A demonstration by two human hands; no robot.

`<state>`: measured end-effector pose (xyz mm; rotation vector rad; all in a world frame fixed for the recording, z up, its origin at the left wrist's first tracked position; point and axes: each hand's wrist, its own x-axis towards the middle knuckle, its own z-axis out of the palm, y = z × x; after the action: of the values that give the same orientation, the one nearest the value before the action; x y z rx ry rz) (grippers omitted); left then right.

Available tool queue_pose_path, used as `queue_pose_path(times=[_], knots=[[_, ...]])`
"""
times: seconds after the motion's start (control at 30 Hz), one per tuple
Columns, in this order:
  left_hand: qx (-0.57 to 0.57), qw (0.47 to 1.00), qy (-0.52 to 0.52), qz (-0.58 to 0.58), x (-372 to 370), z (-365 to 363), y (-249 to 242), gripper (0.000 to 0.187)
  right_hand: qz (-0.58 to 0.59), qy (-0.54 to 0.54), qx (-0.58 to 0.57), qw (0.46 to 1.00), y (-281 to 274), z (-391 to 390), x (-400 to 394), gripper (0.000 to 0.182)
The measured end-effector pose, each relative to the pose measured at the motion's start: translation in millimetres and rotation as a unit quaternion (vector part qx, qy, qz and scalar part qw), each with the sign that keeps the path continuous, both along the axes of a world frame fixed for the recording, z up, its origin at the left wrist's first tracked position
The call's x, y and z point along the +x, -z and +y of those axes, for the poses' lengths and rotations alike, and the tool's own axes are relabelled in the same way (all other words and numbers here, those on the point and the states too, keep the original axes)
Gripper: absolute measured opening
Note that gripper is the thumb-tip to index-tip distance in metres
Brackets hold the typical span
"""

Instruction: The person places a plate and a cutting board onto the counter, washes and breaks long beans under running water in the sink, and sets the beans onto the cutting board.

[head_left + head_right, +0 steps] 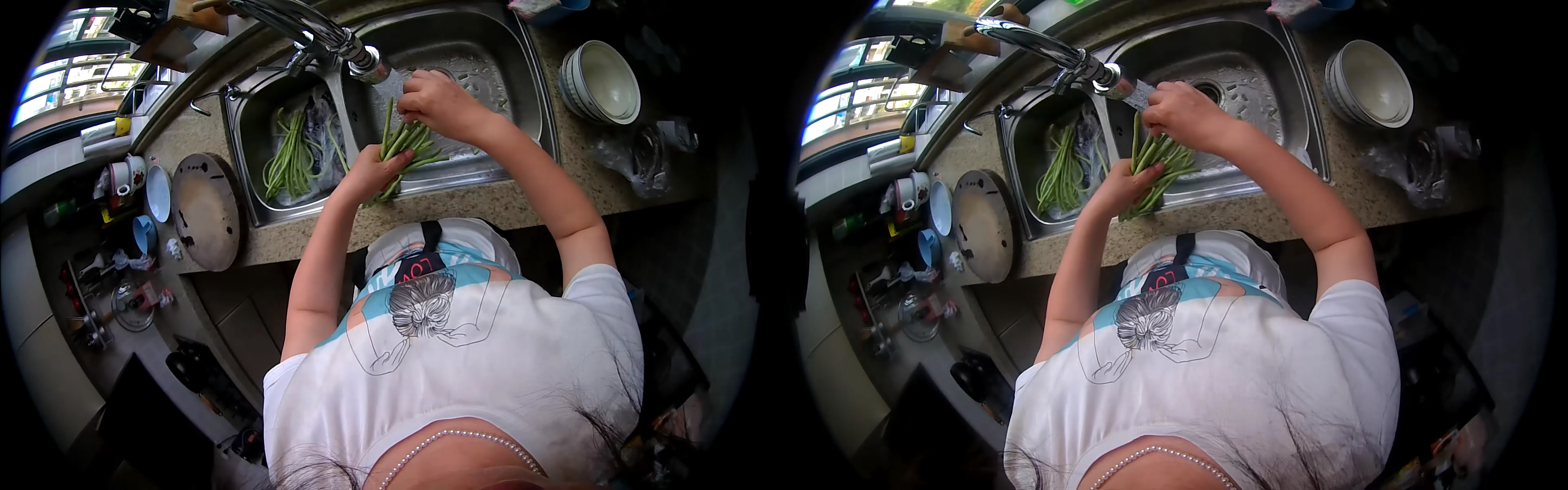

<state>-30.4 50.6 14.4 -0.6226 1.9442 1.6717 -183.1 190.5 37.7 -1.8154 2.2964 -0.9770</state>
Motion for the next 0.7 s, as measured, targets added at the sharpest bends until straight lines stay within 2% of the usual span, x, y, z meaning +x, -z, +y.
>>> queue_pose_path(times=[0.1, 0.17, 0.2, 0.23, 0.27, 0.3, 0.33, 0.37, 0.4, 0.43, 0.5, 0.53, 0.57, 0.6, 0.63, 0.67, 0.7], knots=[[0.004, 1.000, -0.006, 0.007, 3, -2, 2, 0.028, 0.003, -0.025, 0.023, 0.999, 8, -4, 0, 0.011], [0.010, 1.000, -0.012, 0.011, 2, -1, -1, 0.028, -0.105, 0.038, -0.095, 0.989, 19, -9, 8, 0.006], [0.006, 1.000, -0.022, 0.017, 0, 1, -7, 0.028, -0.104, 0.037, -0.095, 0.989, 23, -12, 13, 0.006], [0.003, 0.999, -0.033, 0.023, -2, 3, -11, 0.028, -0.273, 0.105, -0.124, 0.948, 27, -16, 19, 0.004], [0.004, 0.999, -0.034, 0.023, -3, 4, -11, 0.028, -0.432, 0.170, -0.149, 0.873, 32, -20, 25, 0.003], [-0.012, 1.000, -0.023, 0.017, -4, 4, -10, 0.030, -0.556, 0.185, -0.230, 0.777, 42, -27, 27, 0.009], [-0.028, 0.999, -0.014, 0.010, -3, 5, -9, 0.033, -0.556, 0.183, -0.228, 0.778, 48, -25, 14, 0.009], [-0.029, 0.999, -0.016, 0.011, 1, 7, -7, 0.033, -0.650, 0.179, -0.324, 0.664, 55, -20, -6, 0.011], [-0.017, 1.000, -0.023, 0.006, 7, 9, -4, 0.034, -0.723, 0.170, -0.412, 0.529, 60, -13, -24, 0.012], [-0.007, 1.000, -0.028, -0.002, 11, 10, -4, 0.035, -0.724, 0.170, -0.413, 0.526, 56, -6, -34, 0.012], [-0.013, 1.000, -0.021, 0.001, 10, 7, -9, 0.035, -0.585, 0.252, -0.271, 0.721, 48, 10, -53, 0.012], [-0.017, 1.000, -0.014, 0.006, 9, 6, -11, 0.035, -0.584, 0.252, -0.269, 0.723, 50, 18, -54, 0.012], [-0.016, 1.000, -0.015, 0.008, 8, 5, -11, 0.035, -0.386, 0.313, -0.089, 0.863, 51, 27, -55, 0.013], [-0.017, 1.000, -0.008, 0.014, 6, 4, -10, 0.035, -0.150, 0.347, 0.098, 0.921, 52, 32, -53, 0.016], [-0.018, 1.000, 0.001, 0.019, 4, 4, -9, 0.035, 0.006, 0.383, 0.108, 0.917, 56, 37, -43, 0.019], [-0.016, 1.000, 0.003, 0.020, 2, 4, -10, 0.035, 0.007, 0.385, 0.109, 0.916, 58, 39, -44, 0.019], [-0.012, 1.000, 0.009, 0.016, 0, 5, -12, 0.034, -0.109, 0.316, 0.072, 0.940, 54, 39, -43, 0.021]])
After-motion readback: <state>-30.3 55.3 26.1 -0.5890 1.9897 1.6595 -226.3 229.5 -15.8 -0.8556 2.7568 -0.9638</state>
